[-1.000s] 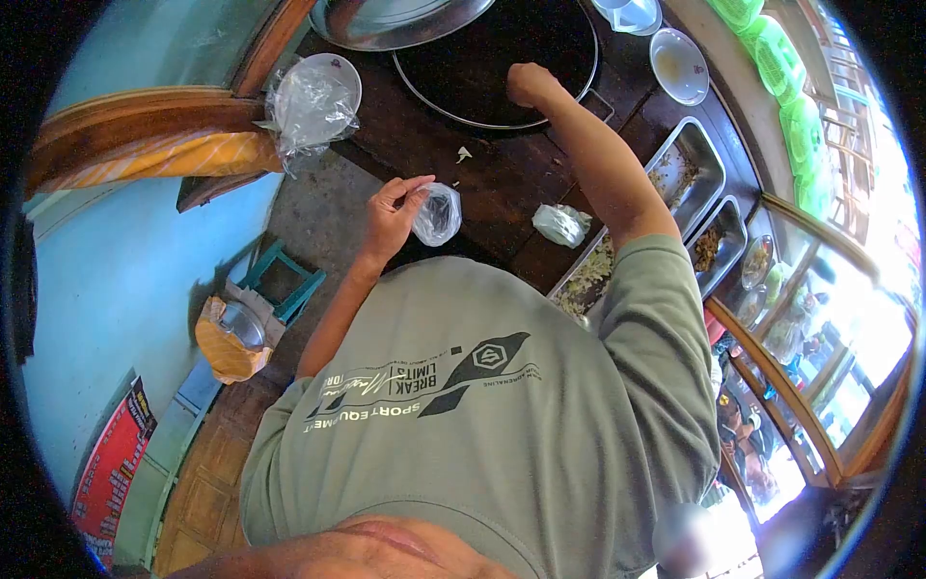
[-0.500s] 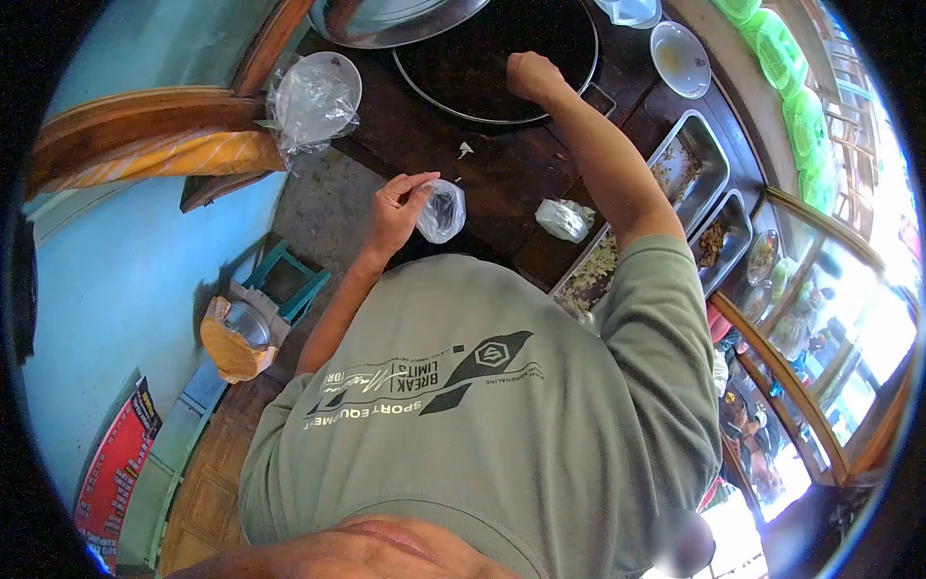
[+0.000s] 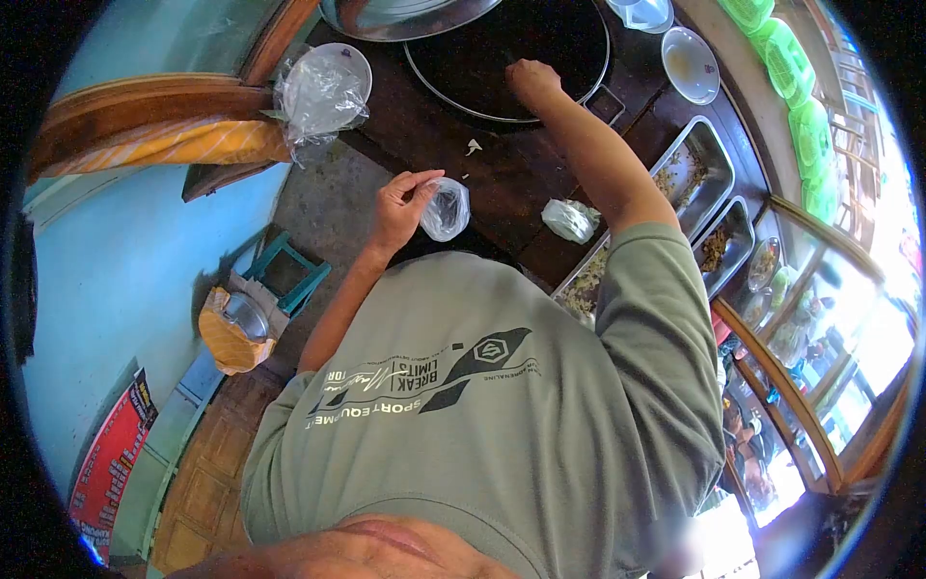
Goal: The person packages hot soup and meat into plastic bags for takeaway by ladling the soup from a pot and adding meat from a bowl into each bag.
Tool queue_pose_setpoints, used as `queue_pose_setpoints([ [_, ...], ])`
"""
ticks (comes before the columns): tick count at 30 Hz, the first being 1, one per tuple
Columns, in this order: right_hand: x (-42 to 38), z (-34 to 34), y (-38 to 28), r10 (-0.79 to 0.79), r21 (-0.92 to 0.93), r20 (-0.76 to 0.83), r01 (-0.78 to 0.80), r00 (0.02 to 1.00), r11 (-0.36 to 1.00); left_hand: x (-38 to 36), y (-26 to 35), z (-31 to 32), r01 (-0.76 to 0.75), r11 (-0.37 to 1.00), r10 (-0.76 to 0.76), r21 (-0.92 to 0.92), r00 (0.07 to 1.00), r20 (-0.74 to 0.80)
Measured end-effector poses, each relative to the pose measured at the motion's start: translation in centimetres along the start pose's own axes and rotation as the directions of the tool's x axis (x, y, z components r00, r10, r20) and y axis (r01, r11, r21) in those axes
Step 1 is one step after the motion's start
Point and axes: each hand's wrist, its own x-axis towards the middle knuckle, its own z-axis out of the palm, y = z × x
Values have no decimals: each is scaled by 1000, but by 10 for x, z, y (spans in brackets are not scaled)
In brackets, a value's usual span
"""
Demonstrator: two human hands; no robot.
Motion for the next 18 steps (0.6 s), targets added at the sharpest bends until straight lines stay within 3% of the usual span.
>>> queue_pose_setpoints([
  [5, -6, -19, 0, 39, 10, 102, -40, 994, 999, 3, 2, -1, -30, 999, 30, 17, 1000, 6],
  [11, -24, -23, 17, 23, 30, 112, -27, 993, 999, 5, 2, 1, -7, 1000, 7, 0, 999, 35],
  [18, -77, -50, 29, 28, 35, -11, -28, 1000, 999, 12, 5, 6, -26, 1000, 27, -17, 996, 79],
])
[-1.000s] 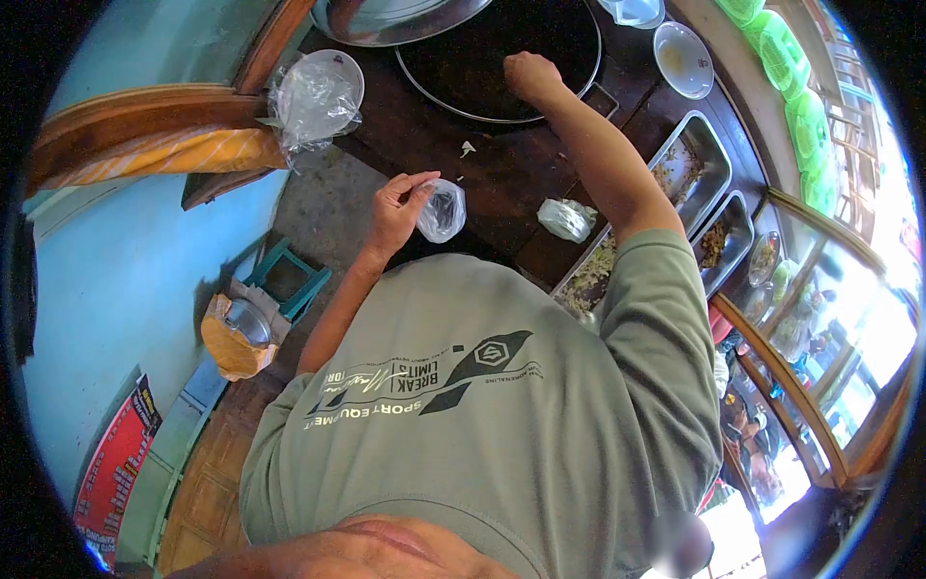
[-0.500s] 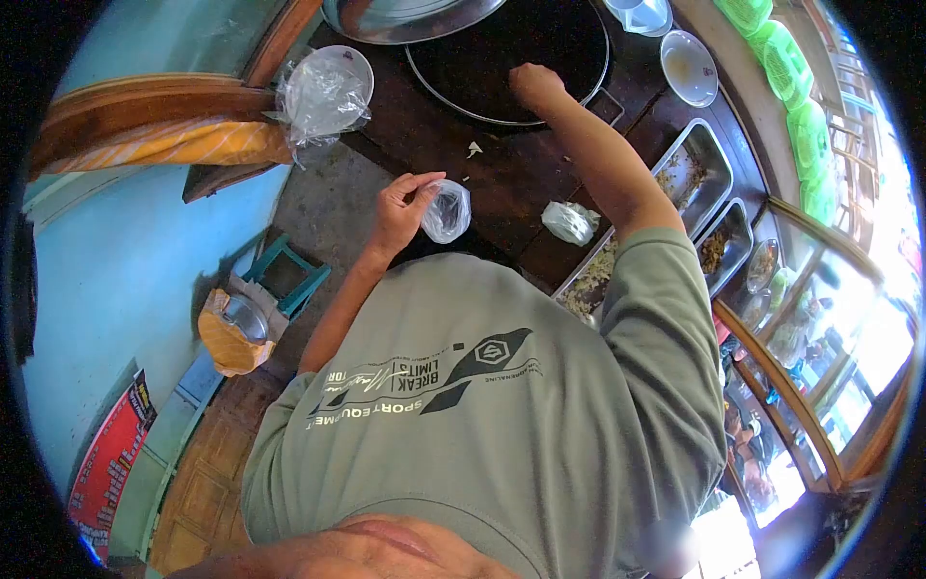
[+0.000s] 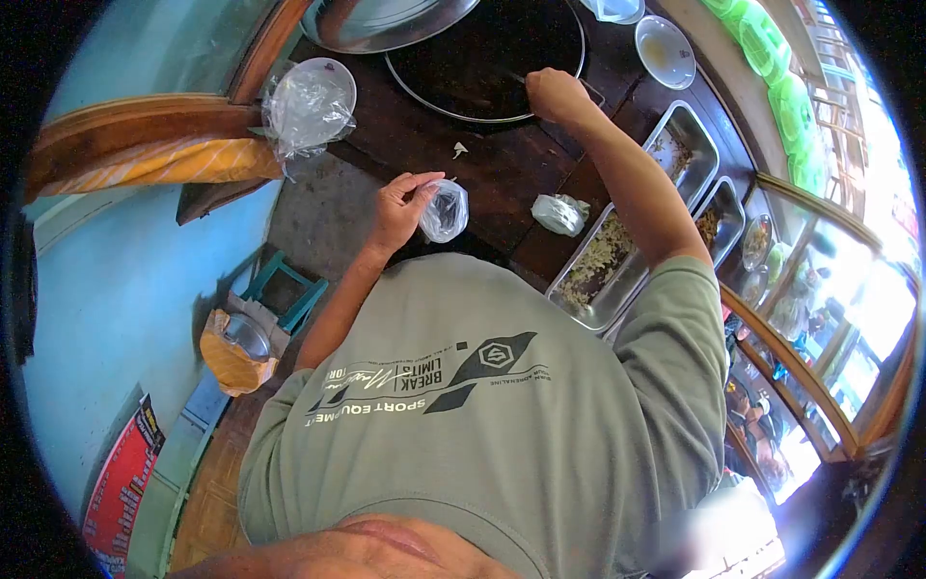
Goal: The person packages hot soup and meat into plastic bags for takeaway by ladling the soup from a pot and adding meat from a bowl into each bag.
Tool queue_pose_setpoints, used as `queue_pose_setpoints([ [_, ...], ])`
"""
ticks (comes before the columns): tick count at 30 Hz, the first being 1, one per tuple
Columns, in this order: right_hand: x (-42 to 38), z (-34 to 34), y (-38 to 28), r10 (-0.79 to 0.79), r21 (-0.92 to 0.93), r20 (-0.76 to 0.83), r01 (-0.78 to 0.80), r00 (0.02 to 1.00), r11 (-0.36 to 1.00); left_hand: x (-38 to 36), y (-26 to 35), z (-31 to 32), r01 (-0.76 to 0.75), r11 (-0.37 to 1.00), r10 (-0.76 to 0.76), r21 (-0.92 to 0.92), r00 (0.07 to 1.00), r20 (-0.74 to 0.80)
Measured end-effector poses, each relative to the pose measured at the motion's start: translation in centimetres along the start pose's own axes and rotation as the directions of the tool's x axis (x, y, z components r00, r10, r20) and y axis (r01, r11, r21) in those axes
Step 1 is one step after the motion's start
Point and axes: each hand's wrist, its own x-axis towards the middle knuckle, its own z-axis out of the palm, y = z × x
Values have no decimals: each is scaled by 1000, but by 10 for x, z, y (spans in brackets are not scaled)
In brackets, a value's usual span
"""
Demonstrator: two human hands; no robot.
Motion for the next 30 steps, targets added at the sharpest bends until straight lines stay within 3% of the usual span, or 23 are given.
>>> queue_pose_setpoints([
  [11, -59, 9, -16, 109, -140, -249, -147, 962, 979, 7, 4, 3, -66, 997, 63, 35, 996, 62],
  [30, -121, 40, -51, 374, 115, -444, -363, 814, 925, 24, 8, -15, -132, 991, 126, 35, 985, 120],
])
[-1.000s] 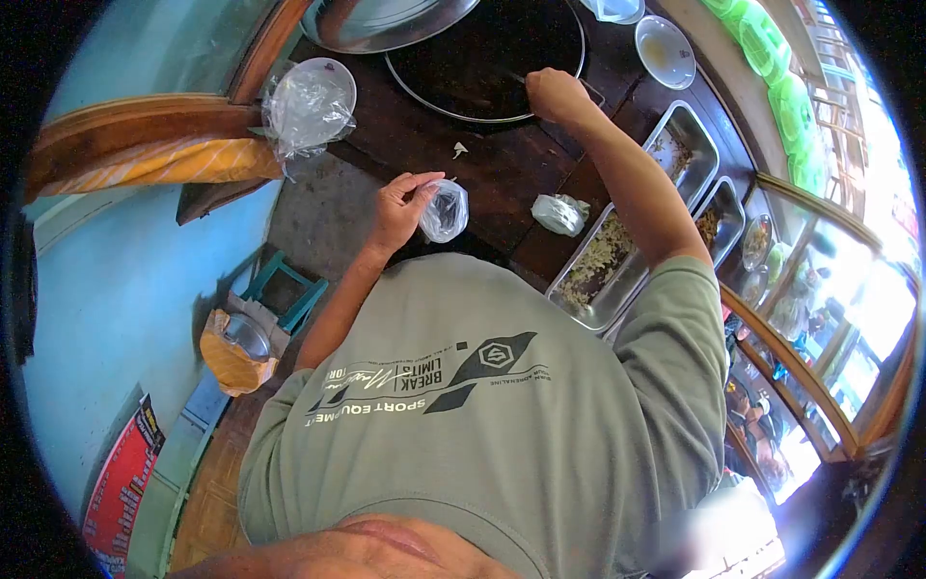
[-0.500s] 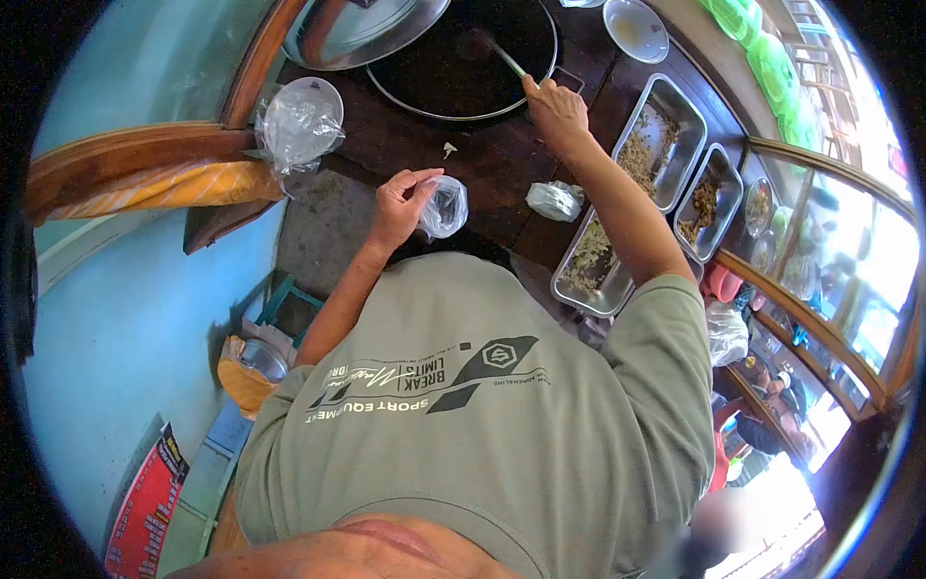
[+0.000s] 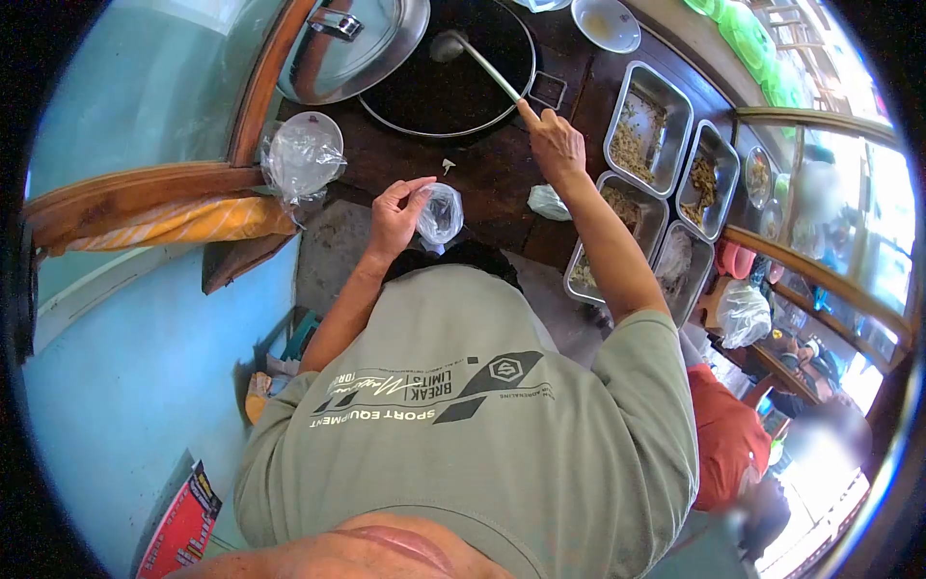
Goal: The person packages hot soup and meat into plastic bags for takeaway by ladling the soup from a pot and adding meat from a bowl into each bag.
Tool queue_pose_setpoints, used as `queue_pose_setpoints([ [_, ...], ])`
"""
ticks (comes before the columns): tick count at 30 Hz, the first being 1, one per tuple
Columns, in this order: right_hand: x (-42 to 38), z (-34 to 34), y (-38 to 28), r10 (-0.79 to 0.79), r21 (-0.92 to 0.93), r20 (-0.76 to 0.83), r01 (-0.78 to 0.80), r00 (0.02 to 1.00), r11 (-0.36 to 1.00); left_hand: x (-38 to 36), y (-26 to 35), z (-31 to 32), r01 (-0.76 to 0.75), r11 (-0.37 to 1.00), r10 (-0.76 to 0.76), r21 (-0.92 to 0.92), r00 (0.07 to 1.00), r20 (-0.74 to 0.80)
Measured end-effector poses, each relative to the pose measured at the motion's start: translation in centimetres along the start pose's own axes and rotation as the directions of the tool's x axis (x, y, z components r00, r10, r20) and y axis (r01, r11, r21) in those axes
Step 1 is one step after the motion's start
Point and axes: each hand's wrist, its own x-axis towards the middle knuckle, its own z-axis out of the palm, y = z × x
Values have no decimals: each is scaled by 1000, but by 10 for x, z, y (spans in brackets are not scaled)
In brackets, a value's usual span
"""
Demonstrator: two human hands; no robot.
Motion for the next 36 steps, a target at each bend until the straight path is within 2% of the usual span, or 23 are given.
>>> queue_pose_setpoints([
  [4, -16, 6, 0, 3, 16, -66, -2, 998, 1000, -1, -13, -5, 19, 1000, -19, -11, 1000, -24],
  [6, -22, 8, -2, 18, -4, -83, -19, 996, 1000, -3, -16, -9, 33, 999, -33, -16, 999, -3],
  [10, -36, 4, -7, 48, 70, -130, -39, 990, 997, -3, -24, -15, 112, 994, -111, -15, 990, 90],
  [15, -50, 9, -16, 79, 90, -172, -65, 982, 994, 1, -17, -12, 119, 993, -117, -11, 986, 116],
  [19, -60, 8, -28, 162, 163, -173, -134, 972, 977, 3, -29, -8, 129, 991, -124, -28, 982, 145],
  [22, -70, 4, -34, 195, 190, -176, -161, 965, 968, 7, -29, -10, 148, 986, -160, 79, 970, 183],
  [25, -82, 2, -38, 224, 223, -185, -182, 957, 958, 10, -25, -8, 183, 978, -200, 101, 961, 189],
  [28, -97, -7, -48, 267, 360, -239, -170, 934, 917, 15, -21, -4, 228, 969, -244, 95, 943, 227],
  [33, -134, -18, -64, 360, 519, -133, -244, 923, 819, 22, -27, 3, 139, 968, -189, 206, 951, 244],
  [36, -150, -18, -72, 431, 642, -262, -178, 863, 746, 25, -33, 9, 109, 954, -189, 279, 941, 279],
])
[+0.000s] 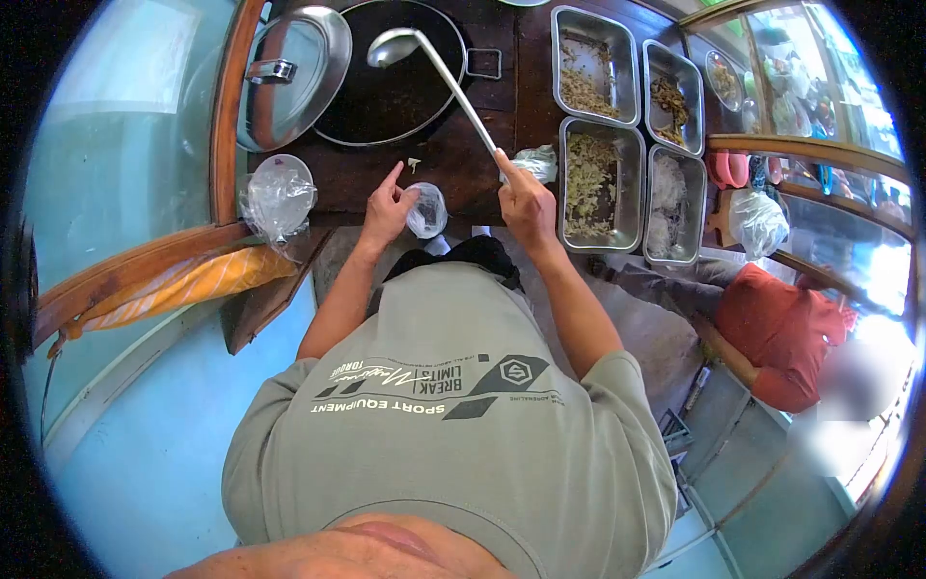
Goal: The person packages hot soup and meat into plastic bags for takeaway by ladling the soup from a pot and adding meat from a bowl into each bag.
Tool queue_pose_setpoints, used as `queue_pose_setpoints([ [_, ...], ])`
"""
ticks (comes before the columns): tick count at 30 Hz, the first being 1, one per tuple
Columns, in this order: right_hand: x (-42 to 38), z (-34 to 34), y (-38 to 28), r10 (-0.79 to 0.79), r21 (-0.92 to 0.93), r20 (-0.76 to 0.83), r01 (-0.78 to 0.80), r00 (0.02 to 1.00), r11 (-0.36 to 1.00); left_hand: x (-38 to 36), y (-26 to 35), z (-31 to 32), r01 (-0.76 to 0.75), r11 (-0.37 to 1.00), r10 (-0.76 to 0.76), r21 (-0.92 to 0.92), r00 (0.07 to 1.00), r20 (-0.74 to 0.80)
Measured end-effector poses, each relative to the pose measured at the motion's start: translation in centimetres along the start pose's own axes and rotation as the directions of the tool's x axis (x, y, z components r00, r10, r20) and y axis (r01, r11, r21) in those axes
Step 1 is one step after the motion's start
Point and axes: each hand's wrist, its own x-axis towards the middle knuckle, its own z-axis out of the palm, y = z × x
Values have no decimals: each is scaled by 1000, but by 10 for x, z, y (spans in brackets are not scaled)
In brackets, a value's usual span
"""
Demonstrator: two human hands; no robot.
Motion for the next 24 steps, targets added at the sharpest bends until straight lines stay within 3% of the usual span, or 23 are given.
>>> queue_pose_setpoints([
  [1, -3, -5, -1, 113, 53, 45, -115, 993, 992, 3, 1, 2, 6, 1000, -6, 25, 1000, 18],
  [4, 17, -3, 5, 118, 82, -178, -105, 977, 991, 8, 3, 8, -28, 997, 24, 74, 998, 54],
  [5, 29, -6, 0, 232, 106, -153, -217, 961, 970, 10, 5, 12, -8, 998, 4, 63, 998, 66],
  [8, 66, 11, 19, 332, 154, -242, -302, 912, 941, 16, 11, 22, 24, 998, -29, 51, 994, 106],
  [11, 93, 35, 47, 320, 102, -296, -303, 900, 947, 26, 20, 40, 3, 998, -11, 58, 989, 150],
  [14, 111, 45, 51, 358, 88, -259, -347, 897, 934, 32, 42, 48, -81, 993, 59, 80, 965, 254],
  [18, 122, 46, 58, 426, -26, -113, -431, 898, 902, 17, 59, 35, -94, 994, 100, -57, 990, 101],
  [21, 120, 55, 78, 321, -70, -98, -329, 942, 942, 15, 39, 26, -204, 969, 193, -140, 977, -87],
  [23, 120, 49, 73, 297, -135, -30, -299, 954, 945, 13, 36, 18, -150, 981, 140, -120, 986, -88],
  [24, 117, 43, 60, 4, -220, -208, -51, 978, 974, 13, 37, 13, -126, 986, 116, -111, 989, -93],
])
